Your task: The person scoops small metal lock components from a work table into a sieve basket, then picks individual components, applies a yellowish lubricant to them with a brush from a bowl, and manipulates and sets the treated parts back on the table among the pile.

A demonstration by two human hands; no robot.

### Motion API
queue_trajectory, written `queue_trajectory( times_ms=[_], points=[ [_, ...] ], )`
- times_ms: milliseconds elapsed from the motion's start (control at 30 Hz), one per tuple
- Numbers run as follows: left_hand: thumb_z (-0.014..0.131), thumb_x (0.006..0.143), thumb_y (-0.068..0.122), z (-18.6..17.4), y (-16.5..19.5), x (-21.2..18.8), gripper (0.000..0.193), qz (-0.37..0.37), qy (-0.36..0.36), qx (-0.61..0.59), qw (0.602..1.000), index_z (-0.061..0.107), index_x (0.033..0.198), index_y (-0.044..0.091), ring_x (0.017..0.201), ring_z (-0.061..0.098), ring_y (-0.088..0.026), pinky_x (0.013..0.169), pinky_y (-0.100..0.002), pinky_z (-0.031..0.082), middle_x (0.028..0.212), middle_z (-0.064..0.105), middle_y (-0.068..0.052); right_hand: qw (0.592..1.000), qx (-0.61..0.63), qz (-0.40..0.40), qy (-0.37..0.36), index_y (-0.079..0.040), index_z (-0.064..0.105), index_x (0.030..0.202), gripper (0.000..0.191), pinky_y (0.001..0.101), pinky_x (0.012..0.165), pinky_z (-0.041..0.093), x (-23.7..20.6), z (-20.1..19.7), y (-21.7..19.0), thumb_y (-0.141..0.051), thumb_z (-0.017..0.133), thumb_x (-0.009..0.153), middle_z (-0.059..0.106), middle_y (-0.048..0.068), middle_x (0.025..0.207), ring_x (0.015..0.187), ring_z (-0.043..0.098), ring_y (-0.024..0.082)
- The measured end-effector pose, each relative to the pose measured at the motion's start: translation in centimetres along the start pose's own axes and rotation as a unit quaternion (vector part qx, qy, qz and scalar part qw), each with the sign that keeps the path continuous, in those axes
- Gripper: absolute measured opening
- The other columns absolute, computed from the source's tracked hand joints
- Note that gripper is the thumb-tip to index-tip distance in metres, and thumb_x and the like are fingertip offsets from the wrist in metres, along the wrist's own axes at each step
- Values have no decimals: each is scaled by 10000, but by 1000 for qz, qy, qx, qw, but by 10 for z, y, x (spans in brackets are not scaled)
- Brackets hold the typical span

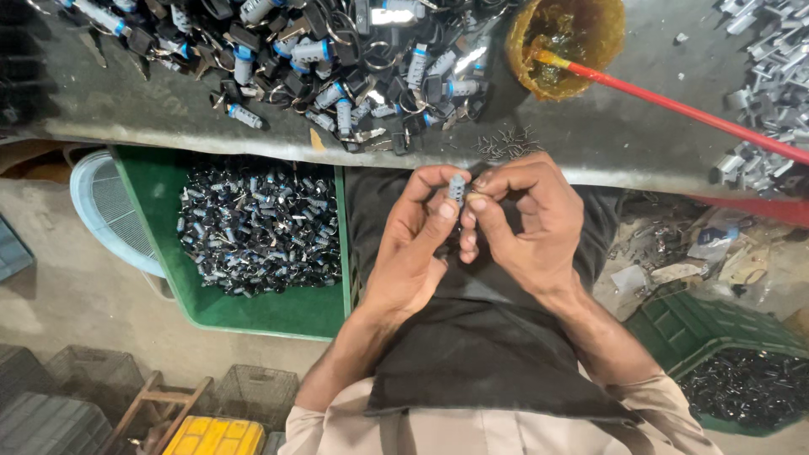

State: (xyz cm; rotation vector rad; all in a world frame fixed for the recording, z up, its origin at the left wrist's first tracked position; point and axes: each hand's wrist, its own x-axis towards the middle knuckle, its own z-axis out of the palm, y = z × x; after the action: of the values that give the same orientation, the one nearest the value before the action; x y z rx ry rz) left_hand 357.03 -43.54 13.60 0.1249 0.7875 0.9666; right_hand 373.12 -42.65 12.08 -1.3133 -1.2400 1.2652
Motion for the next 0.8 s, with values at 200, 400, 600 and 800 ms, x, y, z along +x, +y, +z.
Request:
queue_trajectory(
  times_ms=[200, 400, 600, 800],
  points=[
    [586, 1109, 167, -1, -4, -5, 279, 28, 19, 62, 998, 524, 1358, 60, 800, 527, -82, 671, -226, 446, 1013, 560, -26, 1000, 17, -5, -11, 44, 646, 1071, 165, 260, 892, 564, -2, 0, -5, 103, 761, 969, 658, 128, 1066, 994, 675, 150],
    [581, 1117, 170, 2, 0, -8, 265, 46, 17, 121, 991, 539, 1351, 53, 804, 514, -57, 656, -204, 440, 1038, 568, -31, 999, 11, 32, 11, 42, 665, 1059, 136, 247, 842, 581, -8, 0, -17, 80, 762, 972, 672, 140, 1114, 943, 700, 153],
    [562, 1117, 175, 4, 5, -8, 228, 52, 6, 133, 990, 544, 1305, 49, 844, 533, -52, 665, -212, 466, 1150, 606, -29, 998, -64, 10, 17, 35, 681, 1038, 147, 230, 824, 559, -10, -2, -23, 79, 797, 959, 689, 138, 1025, 962, 709, 162],
    [569, 1109, 168, 1, 6, -7, 228, 22, 6, 110, 994, 584, 1286, 26, 808, 535, -47, 657, -211, 460, 1126, 638, -31, 1000, -17, 4, 3, 26, 683, 1061, 157, 243, 868, 570, -10, -4, -20, 80, 793, 963, 690, 136, 1036, 987, 710, 166]
  ],
)
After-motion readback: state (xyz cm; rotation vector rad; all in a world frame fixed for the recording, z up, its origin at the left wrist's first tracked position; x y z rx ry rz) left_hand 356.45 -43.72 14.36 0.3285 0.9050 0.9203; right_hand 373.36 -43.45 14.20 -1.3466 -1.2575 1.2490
